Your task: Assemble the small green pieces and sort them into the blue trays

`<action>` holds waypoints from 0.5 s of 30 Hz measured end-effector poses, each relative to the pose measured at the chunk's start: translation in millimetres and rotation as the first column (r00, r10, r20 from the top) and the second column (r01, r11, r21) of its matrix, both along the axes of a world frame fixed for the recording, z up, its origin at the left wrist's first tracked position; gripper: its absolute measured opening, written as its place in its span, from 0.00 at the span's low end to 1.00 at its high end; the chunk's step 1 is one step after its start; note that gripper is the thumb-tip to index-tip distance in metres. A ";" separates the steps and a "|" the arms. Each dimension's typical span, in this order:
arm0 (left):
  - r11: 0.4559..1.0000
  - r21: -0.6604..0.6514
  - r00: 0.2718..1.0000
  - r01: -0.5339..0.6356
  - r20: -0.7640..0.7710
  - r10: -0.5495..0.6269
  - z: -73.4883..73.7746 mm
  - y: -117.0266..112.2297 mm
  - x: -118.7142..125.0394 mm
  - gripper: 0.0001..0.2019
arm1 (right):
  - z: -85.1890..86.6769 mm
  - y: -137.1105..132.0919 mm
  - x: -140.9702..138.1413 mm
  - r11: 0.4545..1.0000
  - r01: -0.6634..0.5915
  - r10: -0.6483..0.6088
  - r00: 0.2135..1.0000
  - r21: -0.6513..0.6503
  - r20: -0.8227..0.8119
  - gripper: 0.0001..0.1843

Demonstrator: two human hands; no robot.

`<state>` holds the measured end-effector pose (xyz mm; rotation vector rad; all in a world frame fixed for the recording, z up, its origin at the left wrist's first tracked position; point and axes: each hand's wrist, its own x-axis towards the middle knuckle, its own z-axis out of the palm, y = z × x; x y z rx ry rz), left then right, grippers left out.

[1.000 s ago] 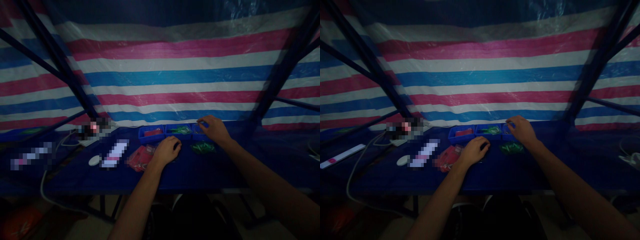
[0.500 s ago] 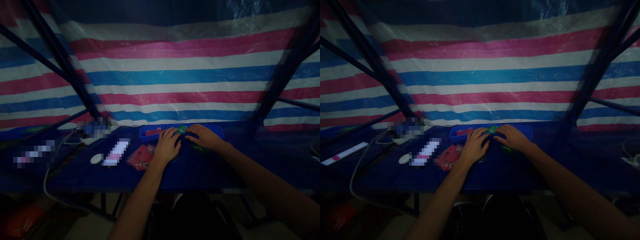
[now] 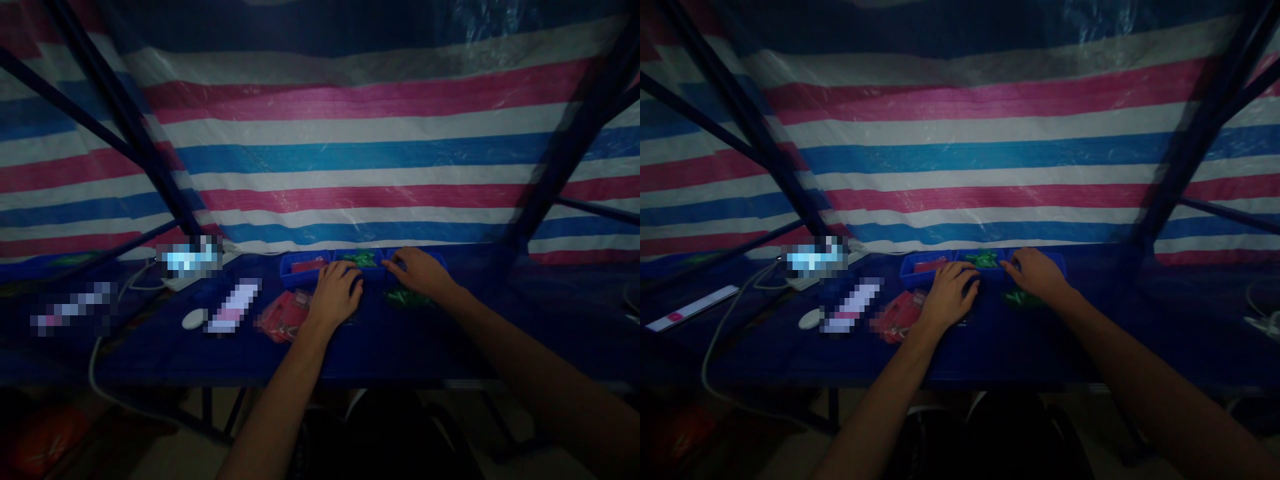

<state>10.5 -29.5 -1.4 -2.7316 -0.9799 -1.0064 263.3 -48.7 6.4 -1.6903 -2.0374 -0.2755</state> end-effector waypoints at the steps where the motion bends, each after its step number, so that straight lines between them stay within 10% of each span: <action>1: 1.000 0.001 1.000 0.002 0.001 -0.002 1.2 -0.6 -0.2 0.11 | -0.7 -0.6 2.3 0.998 0.012 -0.012 1.000 -0.062 -0.009 0.25; 15: 1.000 -0.017 1.000 0.014 0.007 -0.014 4.4 -0.7 -3.0 0.09 | 27.4 -14.8 9.9 0.981 -0.124 0.112 0.990 -0.148 -0.090 0.23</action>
